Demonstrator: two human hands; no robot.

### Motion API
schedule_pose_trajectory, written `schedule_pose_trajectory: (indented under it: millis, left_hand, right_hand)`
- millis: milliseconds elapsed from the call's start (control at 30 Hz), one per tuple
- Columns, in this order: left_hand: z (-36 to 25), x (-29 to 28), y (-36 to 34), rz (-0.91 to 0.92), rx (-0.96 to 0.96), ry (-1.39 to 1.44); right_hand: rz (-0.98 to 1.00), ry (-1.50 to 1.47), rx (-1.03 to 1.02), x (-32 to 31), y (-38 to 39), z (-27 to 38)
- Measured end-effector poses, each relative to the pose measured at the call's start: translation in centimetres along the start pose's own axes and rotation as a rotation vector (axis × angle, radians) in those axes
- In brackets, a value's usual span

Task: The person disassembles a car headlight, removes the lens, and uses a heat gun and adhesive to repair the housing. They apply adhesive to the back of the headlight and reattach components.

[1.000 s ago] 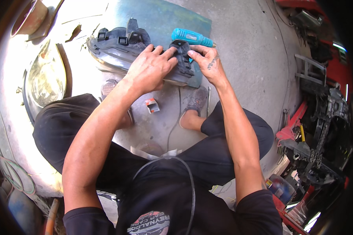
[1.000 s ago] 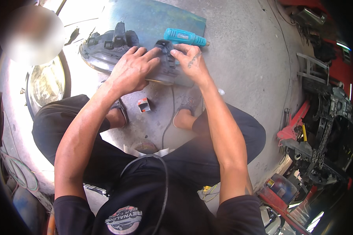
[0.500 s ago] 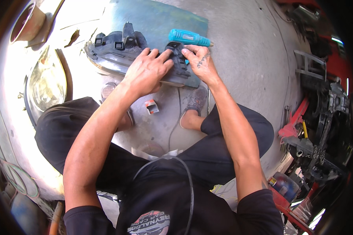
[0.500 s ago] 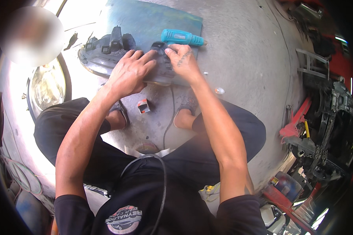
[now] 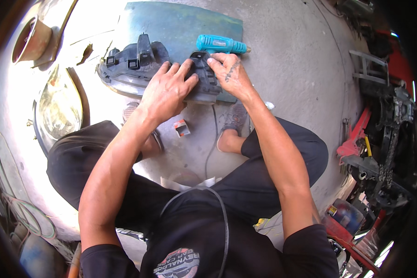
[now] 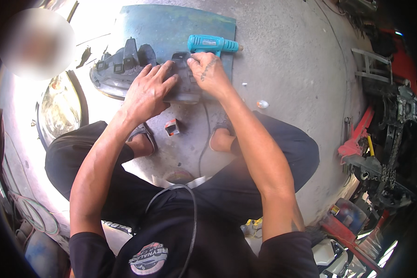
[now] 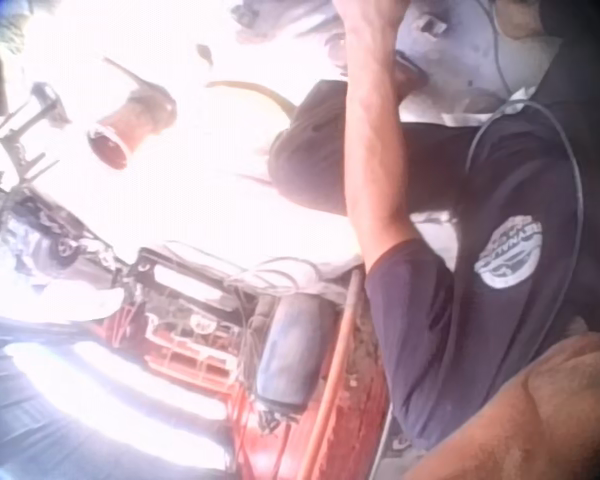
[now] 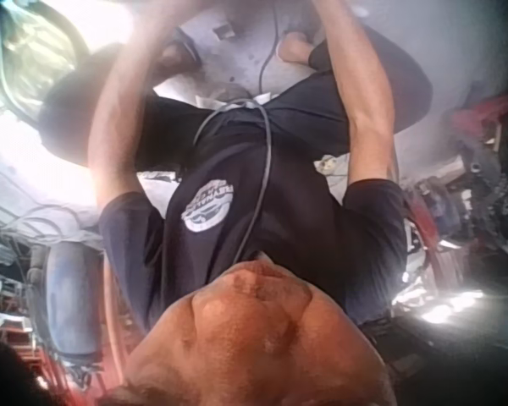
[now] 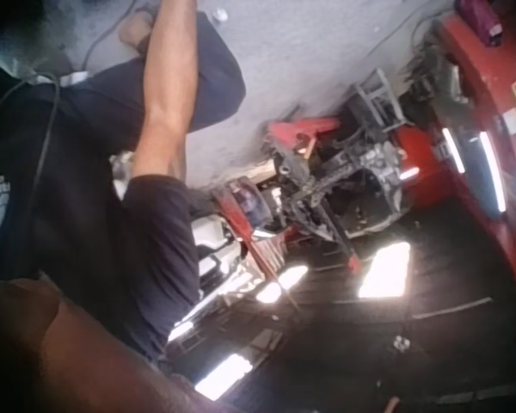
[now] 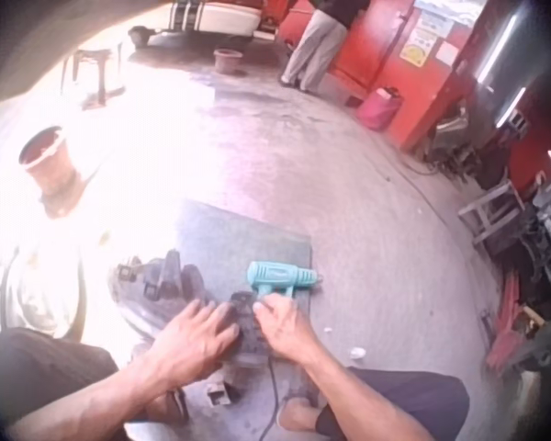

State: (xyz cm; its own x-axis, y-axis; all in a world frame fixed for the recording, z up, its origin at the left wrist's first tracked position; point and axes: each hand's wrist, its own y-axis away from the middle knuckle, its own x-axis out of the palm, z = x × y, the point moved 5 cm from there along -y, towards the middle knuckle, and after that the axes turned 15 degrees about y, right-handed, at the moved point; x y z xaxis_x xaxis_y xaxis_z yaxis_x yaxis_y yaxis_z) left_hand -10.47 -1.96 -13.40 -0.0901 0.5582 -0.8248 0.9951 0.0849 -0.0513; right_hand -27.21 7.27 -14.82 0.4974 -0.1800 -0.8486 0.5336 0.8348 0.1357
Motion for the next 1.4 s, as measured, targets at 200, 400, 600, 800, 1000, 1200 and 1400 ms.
schedule_pose_trajectory:
  millis: [200, 400, 600, 800, 1000, 1200, 1400]
  left_hand:
    - [0.1, -0.1, 0.4, -0.016, -0.018, -0.048]
    - [0.0, -0.5, 0.2, 0.035, -0.025, -0.033]
    - [0.4, -0.4, 0.0, 0.041, -0.011, -0.014]
    - [1.3, -0.5, 0.0, 0.023, -0.081, 0.076]
    - [1.4, -0.9, -0.8, 0.055, -0.161, 0.146]
    - [1.4, -0.9, -1.4, 0.048, -0.164, 0.110]
    - [1.3, -0.6, -1.9, 0.095, -0.186, 0.109]
  right_hand:
    - [-0.042, -0.077, -0.034, 0.1, 0.2, 0.2]
    - [0.043, -0.067, 0.001, -0.3, -0.6, 0.3]
    - [0.114, -0.116, 0.081, 0.0, -1.6, -0.3]
    - [0.187, -0.106, 0.101, 0.2, -2.1, -0.8]
    - [0.211, -0.115, 0.123, 0.1, -2.3, -1.1]
    - [0.217, -0.124, 0.133, 0.5, -2.9, -1.7]
    - [0.210, -0.094, 0.143, 0.5, -2.9, -1.8]
